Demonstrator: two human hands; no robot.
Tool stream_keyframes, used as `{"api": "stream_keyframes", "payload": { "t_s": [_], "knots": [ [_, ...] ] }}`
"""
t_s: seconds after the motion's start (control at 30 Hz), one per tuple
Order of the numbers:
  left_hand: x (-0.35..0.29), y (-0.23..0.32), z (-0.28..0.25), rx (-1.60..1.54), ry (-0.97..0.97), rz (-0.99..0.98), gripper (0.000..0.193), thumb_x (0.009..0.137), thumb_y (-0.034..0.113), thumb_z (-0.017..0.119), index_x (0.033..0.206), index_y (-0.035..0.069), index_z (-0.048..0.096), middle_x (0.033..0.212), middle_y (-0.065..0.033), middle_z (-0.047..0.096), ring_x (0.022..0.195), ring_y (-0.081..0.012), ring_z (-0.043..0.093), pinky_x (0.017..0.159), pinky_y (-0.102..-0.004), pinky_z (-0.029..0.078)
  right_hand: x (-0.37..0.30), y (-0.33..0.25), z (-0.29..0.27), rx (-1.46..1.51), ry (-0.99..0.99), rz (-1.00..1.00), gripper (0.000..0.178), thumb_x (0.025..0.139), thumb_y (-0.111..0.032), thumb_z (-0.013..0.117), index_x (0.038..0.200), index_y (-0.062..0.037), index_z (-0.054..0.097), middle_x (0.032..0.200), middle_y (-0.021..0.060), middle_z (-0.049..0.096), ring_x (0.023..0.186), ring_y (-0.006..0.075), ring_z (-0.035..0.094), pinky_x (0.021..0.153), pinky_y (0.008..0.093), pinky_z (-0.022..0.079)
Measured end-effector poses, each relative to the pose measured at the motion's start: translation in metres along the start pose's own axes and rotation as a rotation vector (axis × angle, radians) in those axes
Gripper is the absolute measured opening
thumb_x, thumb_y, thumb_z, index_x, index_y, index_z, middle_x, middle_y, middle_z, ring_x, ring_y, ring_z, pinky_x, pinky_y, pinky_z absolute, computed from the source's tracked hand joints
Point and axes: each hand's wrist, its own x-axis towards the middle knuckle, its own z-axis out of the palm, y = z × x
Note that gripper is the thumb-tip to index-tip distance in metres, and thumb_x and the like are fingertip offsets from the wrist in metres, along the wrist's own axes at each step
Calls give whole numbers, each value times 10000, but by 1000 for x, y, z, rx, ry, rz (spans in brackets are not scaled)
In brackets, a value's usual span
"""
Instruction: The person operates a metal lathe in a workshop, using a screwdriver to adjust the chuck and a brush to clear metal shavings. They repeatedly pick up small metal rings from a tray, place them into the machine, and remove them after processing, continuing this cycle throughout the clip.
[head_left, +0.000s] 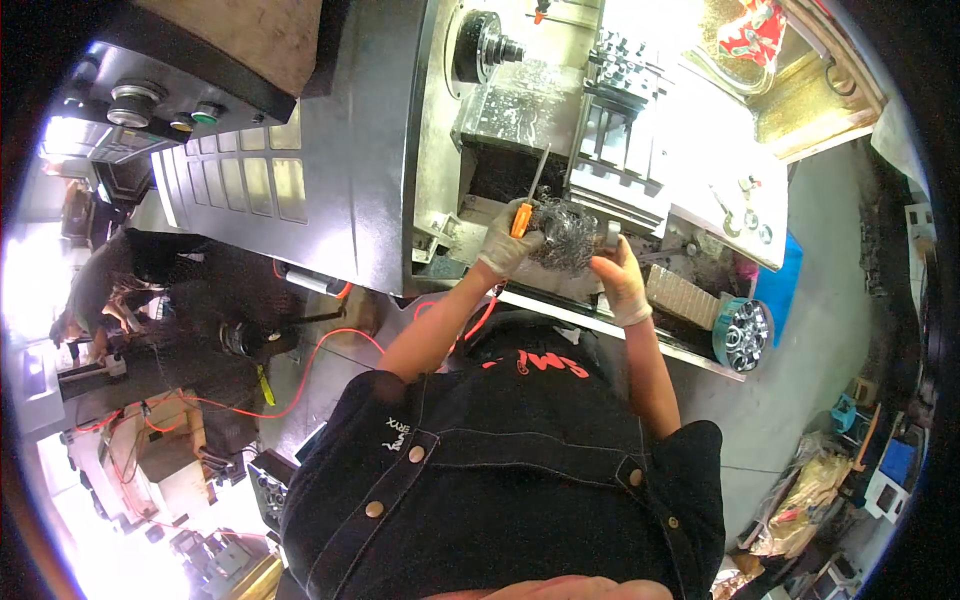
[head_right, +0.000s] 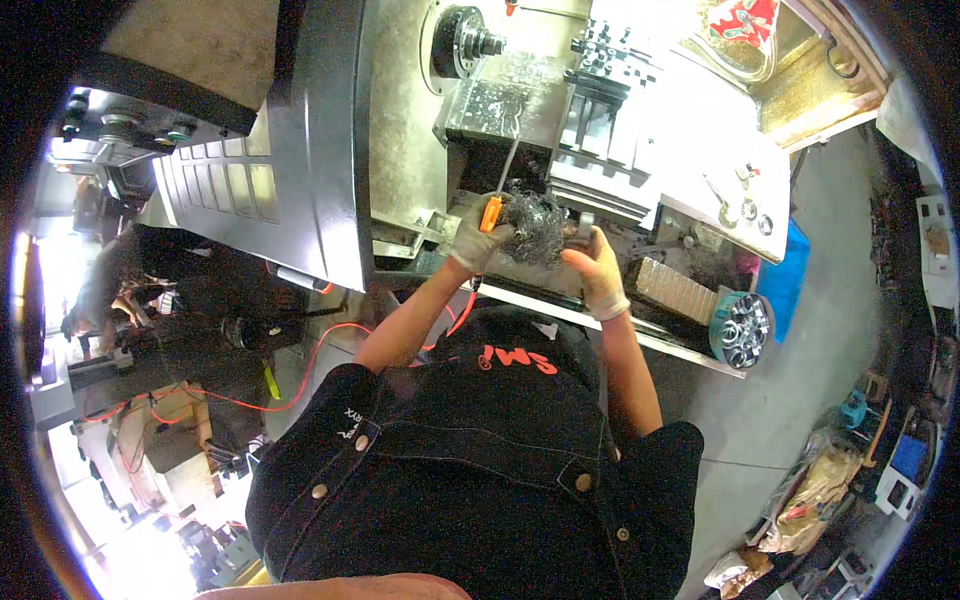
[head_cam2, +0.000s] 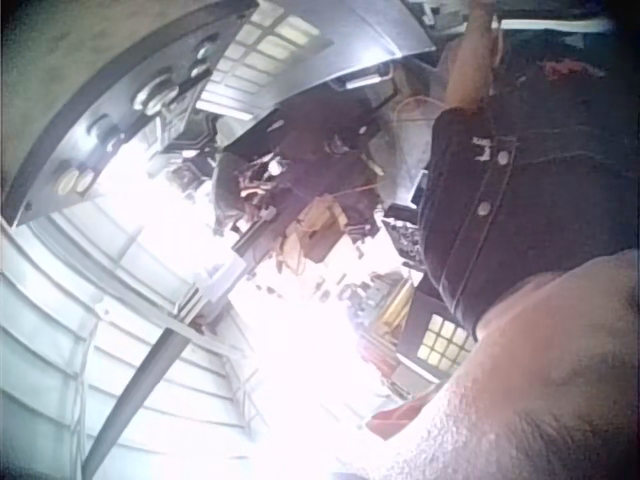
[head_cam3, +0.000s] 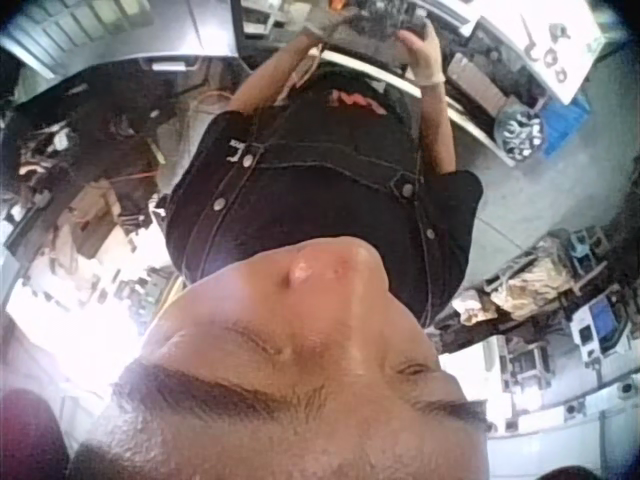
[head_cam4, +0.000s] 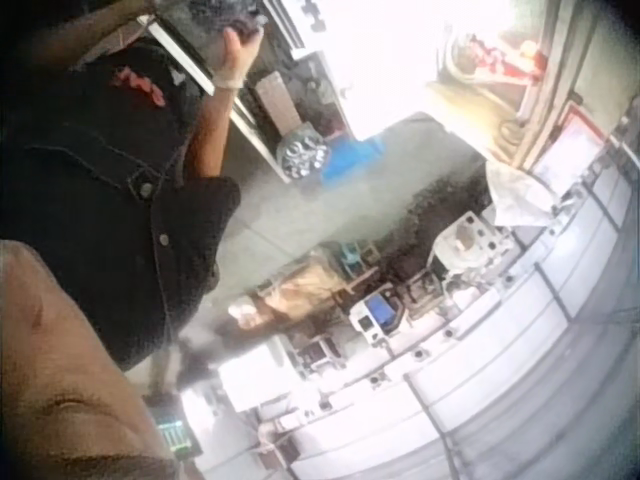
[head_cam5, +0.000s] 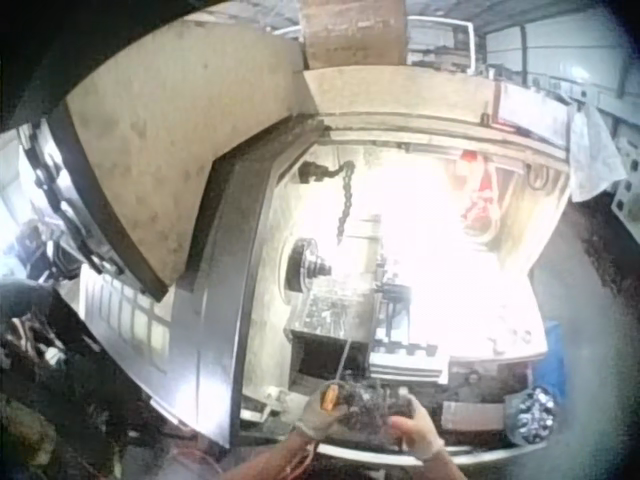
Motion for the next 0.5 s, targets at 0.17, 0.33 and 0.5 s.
{"api": "stream_keyframes", "payload": {
  "t_s": [0.17, 0.33, 0.5],
  "knots": [
    [-8, 23, 5, 167, 32, 191, 511, 719, 28, 696, 1193, 51, 506, 1005, -46, 601, 919, -150, 584, 824, -294, 481, 4, -7, -38, -309, 416, -326, 219, 837, -156, 691, 1012, -43, 626, 944, 22, 643, 825, 99, 557, 751, 238, 440],
    [-12, 13, 7, 416, 36, 245, 557, 678, 110, 754, 1173, 47, 508, 983, -130, 610, 906, -256, 616, 809, -354, 492, -9, -74, 23, -382, 158, -223, 201, 904, -209, 628, 926, -10, 617, 770, 29, 639, 676, 89, 551, 639, 248, 454],
    [-18, 31, 17, 539, 96, 388, 531, 674, 114, 731, 1157, 58, 517, 955, -148, 610, 871, -334, 612, 769, -397, 496, 22, -40, 18, -935, 12, -168, 181, 841, -170, 652, 953, -44, 585, 747, 43, 624, 660, 119, 558, 632, 286, 464]
  ]
}}
